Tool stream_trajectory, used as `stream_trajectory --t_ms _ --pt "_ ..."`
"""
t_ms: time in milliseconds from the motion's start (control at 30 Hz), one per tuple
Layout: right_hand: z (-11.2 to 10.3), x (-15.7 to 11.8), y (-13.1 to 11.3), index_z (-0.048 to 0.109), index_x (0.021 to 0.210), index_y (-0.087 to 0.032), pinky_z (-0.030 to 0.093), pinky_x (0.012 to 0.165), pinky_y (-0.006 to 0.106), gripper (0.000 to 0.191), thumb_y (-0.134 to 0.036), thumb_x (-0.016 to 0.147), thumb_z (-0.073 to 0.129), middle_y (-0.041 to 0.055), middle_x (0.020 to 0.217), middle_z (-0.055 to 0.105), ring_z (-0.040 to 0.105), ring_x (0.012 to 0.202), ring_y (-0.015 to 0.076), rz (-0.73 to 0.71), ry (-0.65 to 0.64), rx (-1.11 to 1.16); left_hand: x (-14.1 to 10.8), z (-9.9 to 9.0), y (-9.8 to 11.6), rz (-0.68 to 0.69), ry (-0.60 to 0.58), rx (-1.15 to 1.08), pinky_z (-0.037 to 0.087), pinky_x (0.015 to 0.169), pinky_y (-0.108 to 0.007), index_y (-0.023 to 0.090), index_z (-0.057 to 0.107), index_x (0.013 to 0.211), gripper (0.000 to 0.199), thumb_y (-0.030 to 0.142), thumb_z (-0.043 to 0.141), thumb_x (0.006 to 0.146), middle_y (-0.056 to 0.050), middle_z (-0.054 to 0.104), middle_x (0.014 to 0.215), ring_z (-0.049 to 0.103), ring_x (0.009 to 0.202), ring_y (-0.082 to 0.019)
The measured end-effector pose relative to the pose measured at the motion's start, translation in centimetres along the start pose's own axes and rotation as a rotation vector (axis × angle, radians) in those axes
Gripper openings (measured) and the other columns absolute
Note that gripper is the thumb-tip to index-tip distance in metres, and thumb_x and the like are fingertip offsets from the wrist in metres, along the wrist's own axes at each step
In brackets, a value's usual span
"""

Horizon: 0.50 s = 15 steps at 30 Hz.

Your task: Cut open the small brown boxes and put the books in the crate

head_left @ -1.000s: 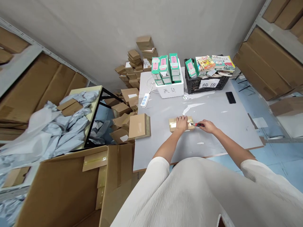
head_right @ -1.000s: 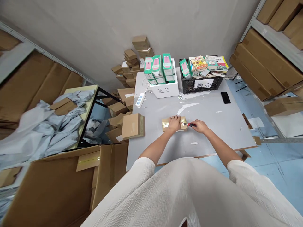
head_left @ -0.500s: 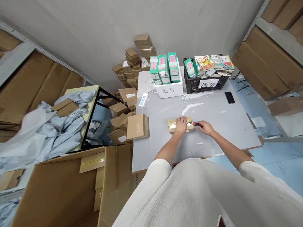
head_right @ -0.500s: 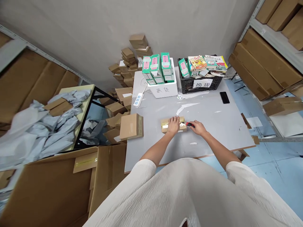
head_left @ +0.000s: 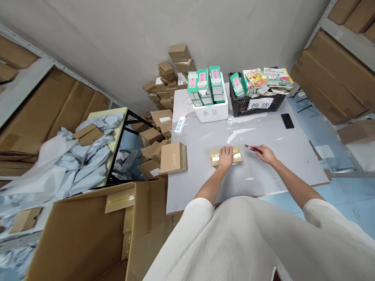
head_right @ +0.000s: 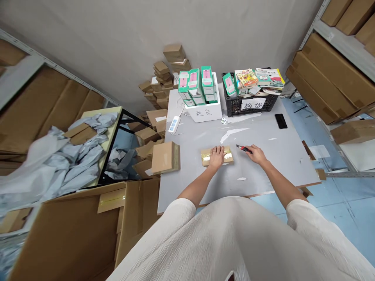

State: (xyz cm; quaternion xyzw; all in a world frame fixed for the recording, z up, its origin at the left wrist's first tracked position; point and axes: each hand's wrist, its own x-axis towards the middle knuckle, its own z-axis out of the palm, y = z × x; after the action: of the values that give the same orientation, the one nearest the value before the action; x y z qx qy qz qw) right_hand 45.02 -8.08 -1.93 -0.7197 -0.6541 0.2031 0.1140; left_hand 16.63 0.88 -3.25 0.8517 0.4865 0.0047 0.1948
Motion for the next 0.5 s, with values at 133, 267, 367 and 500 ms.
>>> stream_trajectory --t_ms 133,267,367,500 --pt "-0.6 0.3 0.3 0.070 0.148 -0.024 0.054 0.098 0.038 0.047 -0.037 0.104 0.061 0.0126 0.125 0.075 0.070 0.110 0.0296 -0.029 -0.001 0.020 0.2 0.2 -0.1 0.006 0.018 0.031 0.019 0.135 -0.055 0.022 0.041 0.170 0.060 0.033 0.036 0.112 -0.019 0.050 0.167 0.037 0.160 -0.035" --pt "-0.3 0.1 -0.8 0.075 0.138 -0.024 0.054 0.098 0.037 0.040 -0.035 0.102 0.064 0.0118 0.124 0.075 0.071 0.110 0.0284 -0.027 -0.046 0.050 0.4 0.6 0.0 -0.017 0.034 0.039 0.015 0.136 -0.051 0.020 0.045 0.168 0.059 0.032 0.029 0.113 -0.017 0.052 0.166 0.036 0.160 -0.033" --pt "-0.1 -0.3 -1.6 0.077 0.135 -0.026 0.055 0.095 0.035 0.037 -0.035 0.101 0.067 0.0095 0.122 0.076 0.072 0.107 0.0265 -0.079 -0.112 0.093 0.4 0.7 0.1 -0.029 0.035 0.013 0.014 0.136 -0.052 0.021 0.044 0.168 0.059 0.034 0.034 0.112 -0.017 0.052 0.167 0.035 0.161 -0.033" --pt "0.0 -0.3 -2.2 0.078 0.135 -0.027 0.055 0.092 0.035 0.037 -0.037 0.100 0.067 0.0091 0.120 0.076 0.072 0.104 0.0258 -0.104 -0.154 0.096 0.5 0.5 0.1 -0.018 0.044 -0.010 0.017 0.135 -0.053 0.022 0.046 0.167 0.059 0.032 0.037 0.110 -0.018 0.054 0.165 0.037 0.160 -0.034"
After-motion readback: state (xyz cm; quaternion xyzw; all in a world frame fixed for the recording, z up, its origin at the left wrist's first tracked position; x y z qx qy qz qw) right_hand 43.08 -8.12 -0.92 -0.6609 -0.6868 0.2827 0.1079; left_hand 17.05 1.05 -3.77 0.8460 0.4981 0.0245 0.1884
